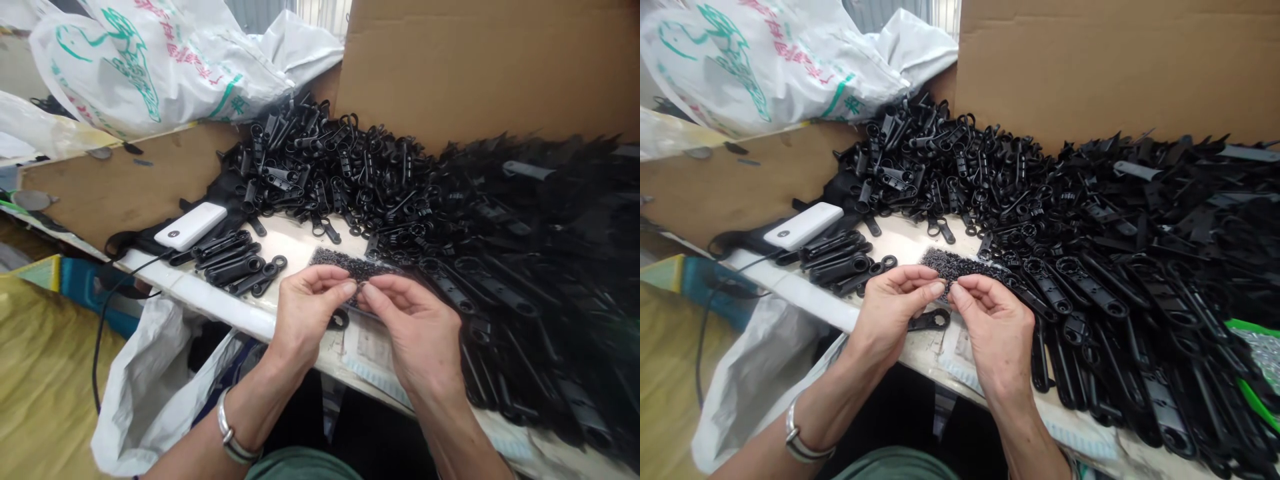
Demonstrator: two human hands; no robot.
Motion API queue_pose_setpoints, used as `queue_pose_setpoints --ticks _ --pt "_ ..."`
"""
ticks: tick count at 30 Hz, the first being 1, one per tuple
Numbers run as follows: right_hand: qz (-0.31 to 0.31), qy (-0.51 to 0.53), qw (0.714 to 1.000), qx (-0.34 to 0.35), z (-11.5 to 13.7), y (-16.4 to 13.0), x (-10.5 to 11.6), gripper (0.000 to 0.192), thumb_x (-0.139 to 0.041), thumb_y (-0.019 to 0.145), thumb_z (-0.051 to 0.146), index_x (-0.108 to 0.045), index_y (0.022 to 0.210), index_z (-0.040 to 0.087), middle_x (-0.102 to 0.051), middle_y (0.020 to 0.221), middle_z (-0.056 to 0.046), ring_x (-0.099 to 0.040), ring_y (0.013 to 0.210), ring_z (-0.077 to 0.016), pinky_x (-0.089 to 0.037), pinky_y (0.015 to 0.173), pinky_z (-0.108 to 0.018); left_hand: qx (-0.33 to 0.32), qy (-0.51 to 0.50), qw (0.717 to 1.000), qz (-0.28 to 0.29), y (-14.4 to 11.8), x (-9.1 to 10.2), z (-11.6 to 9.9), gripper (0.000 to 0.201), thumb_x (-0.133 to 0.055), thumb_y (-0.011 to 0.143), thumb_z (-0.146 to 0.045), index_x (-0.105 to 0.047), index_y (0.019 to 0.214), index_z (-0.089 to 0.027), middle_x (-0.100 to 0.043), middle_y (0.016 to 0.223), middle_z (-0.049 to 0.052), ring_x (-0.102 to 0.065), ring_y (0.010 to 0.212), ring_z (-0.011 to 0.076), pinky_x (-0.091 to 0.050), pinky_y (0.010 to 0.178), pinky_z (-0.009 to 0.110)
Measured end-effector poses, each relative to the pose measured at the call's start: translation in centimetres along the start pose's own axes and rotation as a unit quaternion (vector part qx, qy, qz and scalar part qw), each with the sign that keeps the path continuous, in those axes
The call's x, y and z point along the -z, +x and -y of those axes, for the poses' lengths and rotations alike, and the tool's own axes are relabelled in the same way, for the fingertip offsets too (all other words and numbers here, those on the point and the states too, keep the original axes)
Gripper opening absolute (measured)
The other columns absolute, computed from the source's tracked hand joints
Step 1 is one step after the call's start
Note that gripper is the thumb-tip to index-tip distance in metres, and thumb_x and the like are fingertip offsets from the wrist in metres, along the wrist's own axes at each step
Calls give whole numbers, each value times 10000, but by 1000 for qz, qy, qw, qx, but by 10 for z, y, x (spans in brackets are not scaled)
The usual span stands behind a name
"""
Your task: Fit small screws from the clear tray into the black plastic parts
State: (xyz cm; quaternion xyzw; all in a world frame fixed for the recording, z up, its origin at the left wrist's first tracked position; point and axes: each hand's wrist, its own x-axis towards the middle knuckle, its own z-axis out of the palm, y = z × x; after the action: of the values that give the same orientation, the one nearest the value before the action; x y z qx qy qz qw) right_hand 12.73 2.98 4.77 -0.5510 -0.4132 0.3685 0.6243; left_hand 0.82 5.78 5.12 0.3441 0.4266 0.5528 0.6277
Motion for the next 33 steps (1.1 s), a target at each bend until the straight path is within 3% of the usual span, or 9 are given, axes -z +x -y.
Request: queue_pose_setpoints --ticks 13,21,25,33 --pt "-8 -192 972 135 5 -11 -1 71 -701 812 230 -729 875 210 -719 844 4 -675 708 -153 -572 671 -230 -26 47 999 3 -4 4 4 153 -784 644 -151 -715 781 -147 -699 690 2 -604 605 80 -481 574 162" --pt "-7 -329 913 240 15 -10 3 104 -659 845 232 -727 924 227 -723 888 9 -683 740 -180 -552 704 -283 -144 146 979 9 -8 1 4 83 -716 704 -114 -729 747 -183 -720 752 -13 -653 695 116 -532 666 194" --pt "3 -297 932 207 16 -8 2 92 -678 829 215 -732 904 219 -722 856 21 -683 733 -163 -556 714 -262 -147 155 977 9 -8 3 3 95 -715 710 -112 -731 763 -190 -720 754 -25 -645 687 104 -526 658 181" --pt "64 -132 987 58 5 1 8 71 -735 783 224 -743 852 213 -718 784 11 -678 662 -137 -566 627 -198 -119 141 982 31 -7 5 6 98 -714 710 -119 -727 785 -180 -717 764 -13 -649 710 115 -524 656 191"
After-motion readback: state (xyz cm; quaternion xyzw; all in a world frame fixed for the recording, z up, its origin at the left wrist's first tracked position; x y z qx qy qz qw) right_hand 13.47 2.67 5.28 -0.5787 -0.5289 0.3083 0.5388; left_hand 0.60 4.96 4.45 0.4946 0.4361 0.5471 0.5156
